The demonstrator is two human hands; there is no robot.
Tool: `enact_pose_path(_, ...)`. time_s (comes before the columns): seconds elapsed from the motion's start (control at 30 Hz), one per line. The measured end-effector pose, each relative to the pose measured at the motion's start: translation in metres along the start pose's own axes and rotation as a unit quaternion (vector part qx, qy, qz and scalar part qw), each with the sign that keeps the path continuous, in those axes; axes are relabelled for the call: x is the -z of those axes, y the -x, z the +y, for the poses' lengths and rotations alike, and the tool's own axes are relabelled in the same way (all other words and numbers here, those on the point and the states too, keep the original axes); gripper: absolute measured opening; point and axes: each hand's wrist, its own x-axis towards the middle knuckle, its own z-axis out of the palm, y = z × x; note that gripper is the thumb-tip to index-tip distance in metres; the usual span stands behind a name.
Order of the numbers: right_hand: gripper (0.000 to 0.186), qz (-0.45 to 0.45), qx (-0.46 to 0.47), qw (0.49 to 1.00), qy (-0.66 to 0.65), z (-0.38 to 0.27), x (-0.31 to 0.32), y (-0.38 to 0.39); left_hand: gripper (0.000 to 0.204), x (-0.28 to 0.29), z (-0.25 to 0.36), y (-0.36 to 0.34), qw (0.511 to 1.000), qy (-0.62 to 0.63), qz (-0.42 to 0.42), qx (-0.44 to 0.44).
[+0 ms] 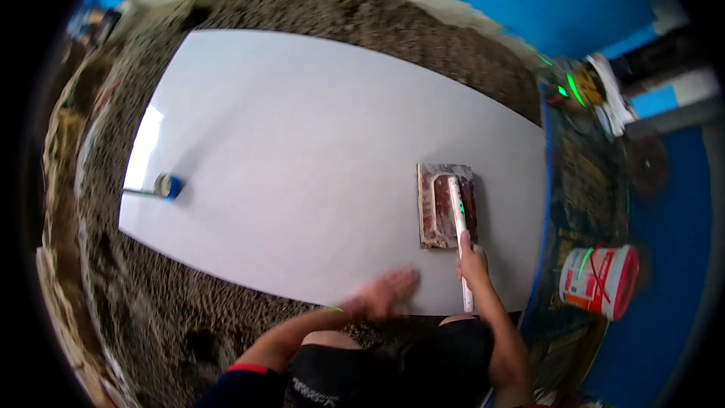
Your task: The person applies adhesive to a large white tile using a trowel, spreading it evenly across the surface. They then position the tile onto the prepared cement floor and press it into place.
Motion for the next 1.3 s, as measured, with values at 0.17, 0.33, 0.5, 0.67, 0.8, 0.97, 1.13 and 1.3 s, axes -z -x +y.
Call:
enact_pose_path(0.17, 0.063, 0.111, 0.016, 0.992, -0.062, -0.059, 0.116, 0.033, 0.06, 0.01, 0.044, 0.005, 0.966, 0.242, 0.074, -0.062)
enact_pose_path(0.33, 0.06, 0.213, 0.163, 0.946, -0.181, -0.047, 0.14, 0.047, 0.074, 0.162, -0.17, 0.018, 0.898, -0.274, 0.259, 0.226)
enact_pose_path(0.5, 0.073, 0.238, -0.022, 0.941, 0.238, 0.151, 0.112, -0.034, 0.09, 0.215, -0.199, -0.108, 0.837, -0.316, 0.228, 0.384)
enact_pose_path(0.67, 0.079, 0.193, 0.015, 0.969, 0.152, 0.153, 0.168, -0.072, 0.087, 0.143, -0.137, -0.213, 0.932, -0.314, 0.083, 0.161)
enact_pose_path(0.8, 0.085, 0.069, -0.117, 0.989, 0.066, 0.108, 0.191, -0.1, 0.093, 0.009, -0.009, -0.215, 0.973, -0.187, -0.122, -0.055)
enact_pose_path(0.97, 0.082, 0.091, -0.03, 0.995, 0.023, 0.062, 0.17, -0.125, 0.071, -0.151, 0.146, -0.067, 0.924, -0.028, -0.134, -0.358)
enact_pose_path(1.13, 0.078, 0.004, -0.041, 0.999, -0.029, 0.082, 0.196, -0.137, 0.079, -0.058, 0.07, -0.219, 0.988, -0.072, -0.122, -0.059)
enact_pose_path(1.3, 0.077, 0.016, -0.008, 0.994, -0.11, 0.077, 0.181, -0.146, 0.091, -0.121, 0.116, -0.228, 0.976, 0.008, -0.199, -0.087)
